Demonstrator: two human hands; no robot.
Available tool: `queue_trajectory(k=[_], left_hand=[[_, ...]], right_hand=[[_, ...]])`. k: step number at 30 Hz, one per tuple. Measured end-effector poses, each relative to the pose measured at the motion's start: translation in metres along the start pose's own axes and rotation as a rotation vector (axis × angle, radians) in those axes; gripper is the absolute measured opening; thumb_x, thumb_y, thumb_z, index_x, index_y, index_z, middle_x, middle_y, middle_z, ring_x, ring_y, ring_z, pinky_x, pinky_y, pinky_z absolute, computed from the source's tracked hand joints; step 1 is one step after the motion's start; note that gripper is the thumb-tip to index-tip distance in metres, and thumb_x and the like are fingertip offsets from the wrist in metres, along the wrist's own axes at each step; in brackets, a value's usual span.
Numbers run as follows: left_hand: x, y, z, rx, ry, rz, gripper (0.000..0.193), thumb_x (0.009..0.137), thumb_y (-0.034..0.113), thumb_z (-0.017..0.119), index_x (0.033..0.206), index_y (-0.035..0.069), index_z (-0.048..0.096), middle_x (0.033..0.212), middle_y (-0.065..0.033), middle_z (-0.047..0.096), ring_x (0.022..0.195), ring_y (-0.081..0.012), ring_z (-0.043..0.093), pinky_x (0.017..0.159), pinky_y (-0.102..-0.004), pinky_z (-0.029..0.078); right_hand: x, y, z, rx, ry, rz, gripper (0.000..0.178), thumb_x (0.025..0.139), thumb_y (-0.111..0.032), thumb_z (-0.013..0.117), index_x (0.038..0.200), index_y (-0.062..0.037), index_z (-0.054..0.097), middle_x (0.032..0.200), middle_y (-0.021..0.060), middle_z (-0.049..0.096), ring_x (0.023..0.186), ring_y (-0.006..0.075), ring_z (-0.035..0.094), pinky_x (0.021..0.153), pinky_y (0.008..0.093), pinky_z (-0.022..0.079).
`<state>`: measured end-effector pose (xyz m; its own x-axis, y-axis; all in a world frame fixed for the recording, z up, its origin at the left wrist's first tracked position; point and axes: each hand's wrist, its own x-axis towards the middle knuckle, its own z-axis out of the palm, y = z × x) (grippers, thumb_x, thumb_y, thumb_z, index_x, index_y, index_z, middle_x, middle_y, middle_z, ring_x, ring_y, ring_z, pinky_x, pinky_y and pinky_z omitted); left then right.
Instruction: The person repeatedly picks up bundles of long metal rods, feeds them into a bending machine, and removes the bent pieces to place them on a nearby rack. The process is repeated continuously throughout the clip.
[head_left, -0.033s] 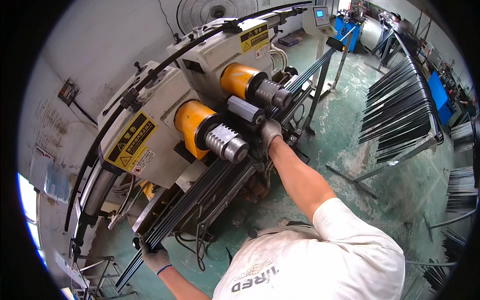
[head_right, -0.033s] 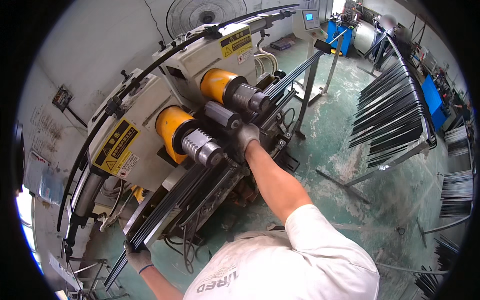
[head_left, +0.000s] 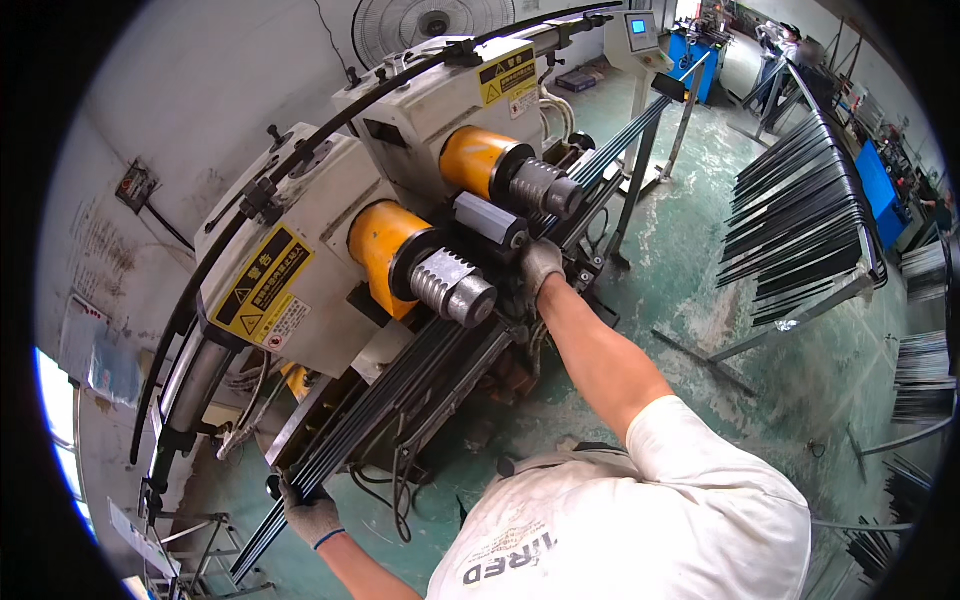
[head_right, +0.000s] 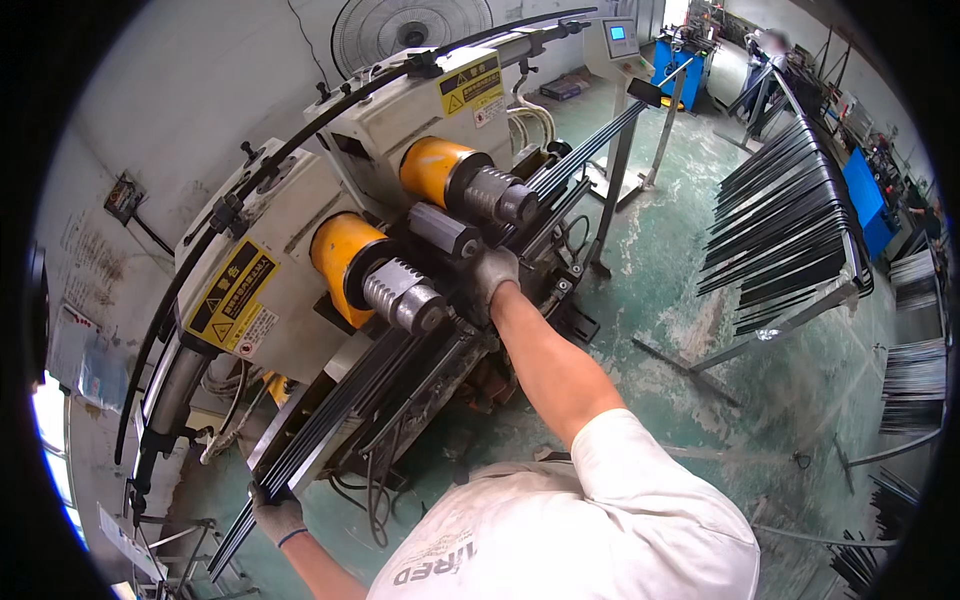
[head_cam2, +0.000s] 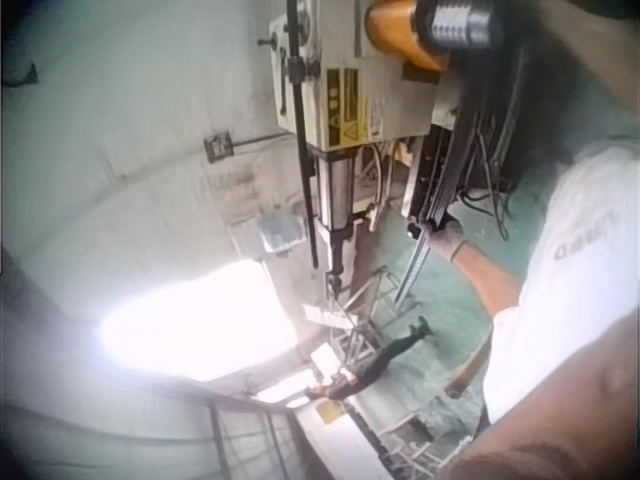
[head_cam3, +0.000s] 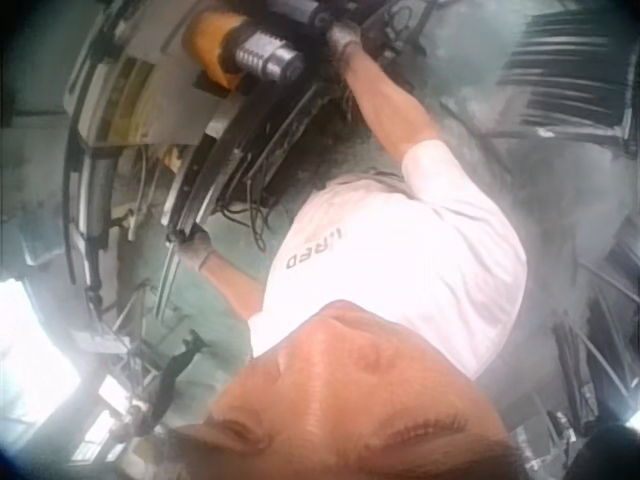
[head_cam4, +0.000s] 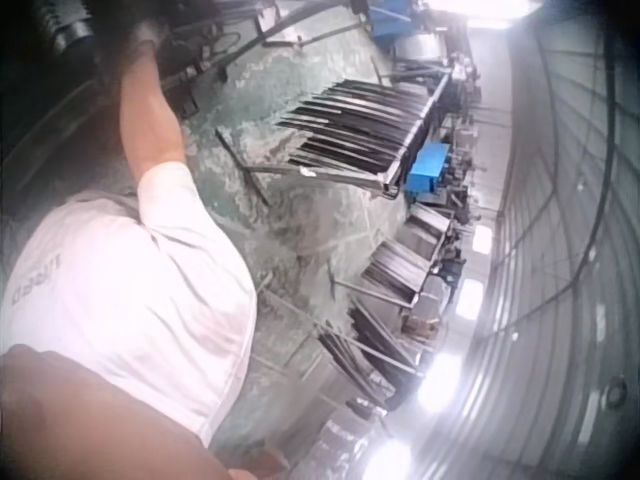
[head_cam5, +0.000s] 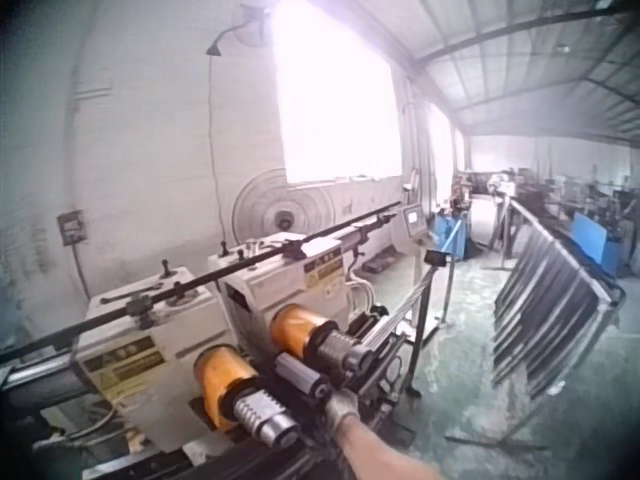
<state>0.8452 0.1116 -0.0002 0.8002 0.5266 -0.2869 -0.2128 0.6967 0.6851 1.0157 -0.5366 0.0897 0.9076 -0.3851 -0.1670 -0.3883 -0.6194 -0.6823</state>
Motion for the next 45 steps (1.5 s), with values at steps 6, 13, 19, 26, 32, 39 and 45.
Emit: queue_trajectory(k=[6,13,19,26,32,39,45], left_hand=[[-0.021,-0.032,0.025,-0.054,-0.045,-0.043,0.027,0.113,0.021,0.068,0.127,0.000,0.079,0.126,-0.0126,0.083,0.119,-0.0274,0.077,0.110,-0.0442,0.062],[-0.032,-0.037,0.009,-0.052,-0.061,0.005,0.030,0.112,0.022,0.068,0.128,-0.001,0.078,0.129,-0.0144,0.082,0.122,-0.0294,0.076,0.116,-0.0463,0.059],[-0.032,-0.028,0.033,0.050,-0.165,-0.019,0.035,0.117,0.027,0.060,0.133,0.001,0.077,0.134,-0.0121,0.080,0.129,-0.0254,0.072,0.120,-0.0417,0.053],[-0.040,-0.062,0.014,-0.039,-0.041,-0.045,0.033,0.112,0.023,0.070,0.133,-0.001,0.077,0.132,-0.0147,0.081,0.125,-0.0306,0.076,0.115,-0.0459,0.060],[-0.035,-0.086,0.055,-0.029,0.011,-0.079,0.036,0.111,0.027,0.072,0.135,0.000,0.076,0.133,-0.0152,0.081,0.124,-0.0313,0.075,0.116,-0.0473,0.059],[-0.063,-0.098,0.076,-0.017,-0.182,-0.102,0.046,0.118,0.035,0.058,0.151,0.005,0.067,0.154,-0.0150,0.068,0.144,-0.0344,0.061,0.124,-0.0536,0.047],[-0.088,-0.097,0.086,-0.194,-0.149,-0.135,0.039,0.113,0.027,0.068,0.142,0.001,0.067,0.146,-0.0178,0.072,0.140,-0.0384,0.064,0.128,-0.0573,0.046]], right_hand=[[0.064,0.051,0.051,0.632,0.038,0.005,0.041,0.114,-0.032,0.055,0.140,-0.0063,0.072,0.131,0.0083,0.079,0.119,0.0281,0.074,0.100,0.0378,0.056],[0.040,0.018,0.040,0.807,0.053,0.184,0.030,0.102,-0.019,0.075,0.124,0.0010,0.078,0.117,0.0171,0.082,0.104,0.0291,0.079,0.086,0.0448,0.059],[0.093,0.078,0.087,0.208,0.486,-0.062,0.033,0.109,-0.019,0.060,0.127,0.0037,0.076,0.121,0.0164,0.081,0.107,0.0304,0.077,0.090,0.0426,0.058],[0.037,0.040,0.076,1.341,0.146,0.131,0.043,0.110,-0.036,0.069,0.124,0.0041,0.077,0.114,0.0140,0.080,0.105,0.0263,0.073,0.094,0.0402,0.055],[0.020,0.050,0.043,1.261,0.147,0.195,0.048,0.109,-0.042,0.073,0.124,0.0032,0.078,0.112,0.0126,0.080,0.101,0.0227,0.071,0.091,0.0401,0.055],[0.005,0.075,0.051,0.907,0.309,-0.048,0.044,0.113,-0.038,0.067,0.130,0.0013,0.078,0.130,0.0188,0.078,0.117,0.0326,0.070,0.105,0.0436,0.052],[-0.044,0.098,0.054,1.239,0.190,0.077,0.050,0.113,-0.033,0.072,0.147,0.0036,0.069,0.144,0.0109,0.073,0.126,0.0238,0.065,0.112,0.0405,0.050]])
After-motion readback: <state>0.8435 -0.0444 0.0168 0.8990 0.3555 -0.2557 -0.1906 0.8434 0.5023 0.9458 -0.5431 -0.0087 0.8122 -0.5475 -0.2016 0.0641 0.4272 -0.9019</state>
